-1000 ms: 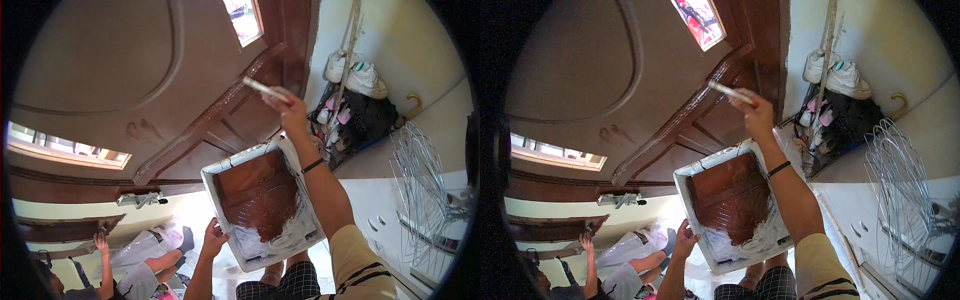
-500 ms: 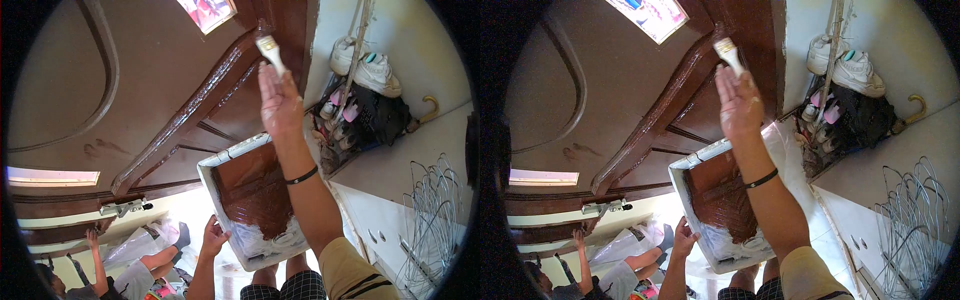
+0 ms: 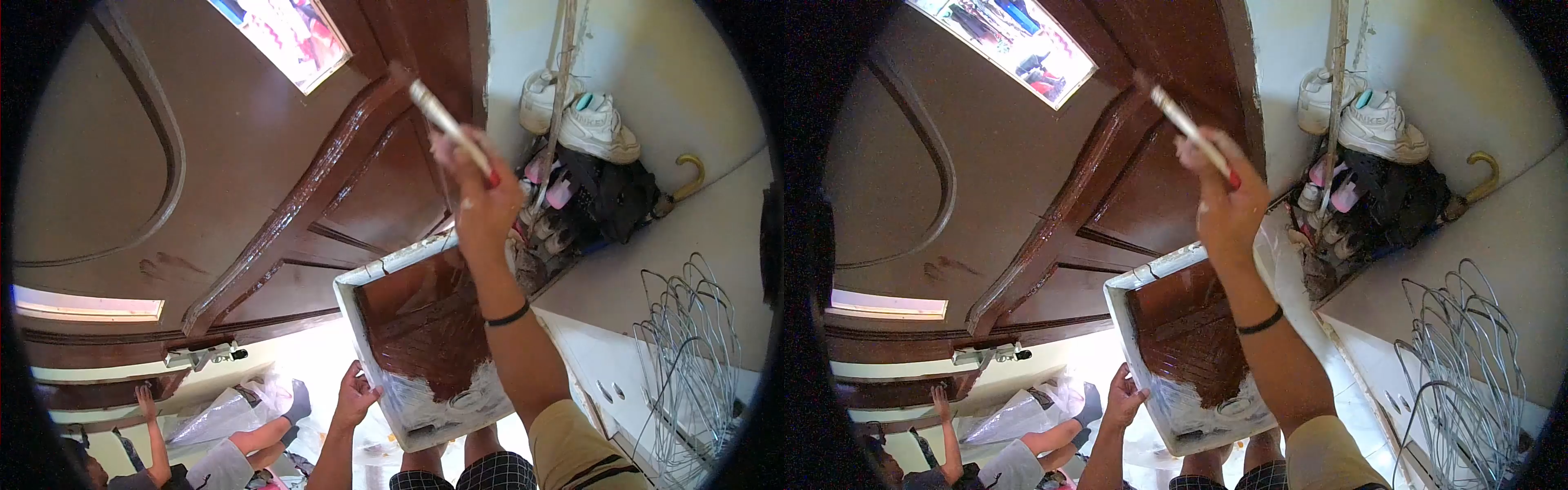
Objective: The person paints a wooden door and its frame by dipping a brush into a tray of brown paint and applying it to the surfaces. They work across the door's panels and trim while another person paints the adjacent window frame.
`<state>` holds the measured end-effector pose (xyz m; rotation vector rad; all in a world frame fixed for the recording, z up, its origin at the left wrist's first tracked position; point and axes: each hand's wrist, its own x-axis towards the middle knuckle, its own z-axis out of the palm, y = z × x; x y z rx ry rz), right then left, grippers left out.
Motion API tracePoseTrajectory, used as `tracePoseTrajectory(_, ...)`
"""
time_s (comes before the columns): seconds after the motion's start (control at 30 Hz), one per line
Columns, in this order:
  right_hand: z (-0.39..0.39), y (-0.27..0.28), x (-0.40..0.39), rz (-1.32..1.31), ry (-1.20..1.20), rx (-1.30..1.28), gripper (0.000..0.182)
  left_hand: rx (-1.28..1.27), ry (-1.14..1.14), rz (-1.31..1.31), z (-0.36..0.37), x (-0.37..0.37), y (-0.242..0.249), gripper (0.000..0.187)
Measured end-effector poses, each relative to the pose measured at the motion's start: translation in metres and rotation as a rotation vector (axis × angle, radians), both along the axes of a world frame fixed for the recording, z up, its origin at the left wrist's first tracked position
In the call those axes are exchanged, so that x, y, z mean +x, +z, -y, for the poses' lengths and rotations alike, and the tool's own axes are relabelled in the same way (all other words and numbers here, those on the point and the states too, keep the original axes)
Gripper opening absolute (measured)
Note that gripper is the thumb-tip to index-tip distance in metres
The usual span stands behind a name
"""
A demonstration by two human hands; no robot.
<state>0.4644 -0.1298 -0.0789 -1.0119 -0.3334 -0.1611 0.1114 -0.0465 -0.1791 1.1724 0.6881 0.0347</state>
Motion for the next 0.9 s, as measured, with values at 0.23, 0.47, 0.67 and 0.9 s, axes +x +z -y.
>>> tracePoseTrajectory(0.23,0.010,-0.012,0.035,0.461,-0.255,-0.509,0.023,-0.028,0.007,-0.013,0.008,0.009,0.010,0.049)
tracePoseTrajectory(0.47,0.017,0.006,0.022,0.361,-0.301,-0.448,0.018,-0.005,0.002,-0.012,0.014,0.006,0.011,0.047)
tracePoseTrajectory(0.67,0.010,0.064,0.045,0.635,-0.447,-0.727,0.027,0.000,-0.004,0.005,0.015,0.001,0.016,0.043)
tracePoseTrajectory(0.9,-0.003,0.142,0.047,0.978,-0.731,-0.565,0.032,-0.022,0.065,0.014,0.017,0.000,0.042,0.042)
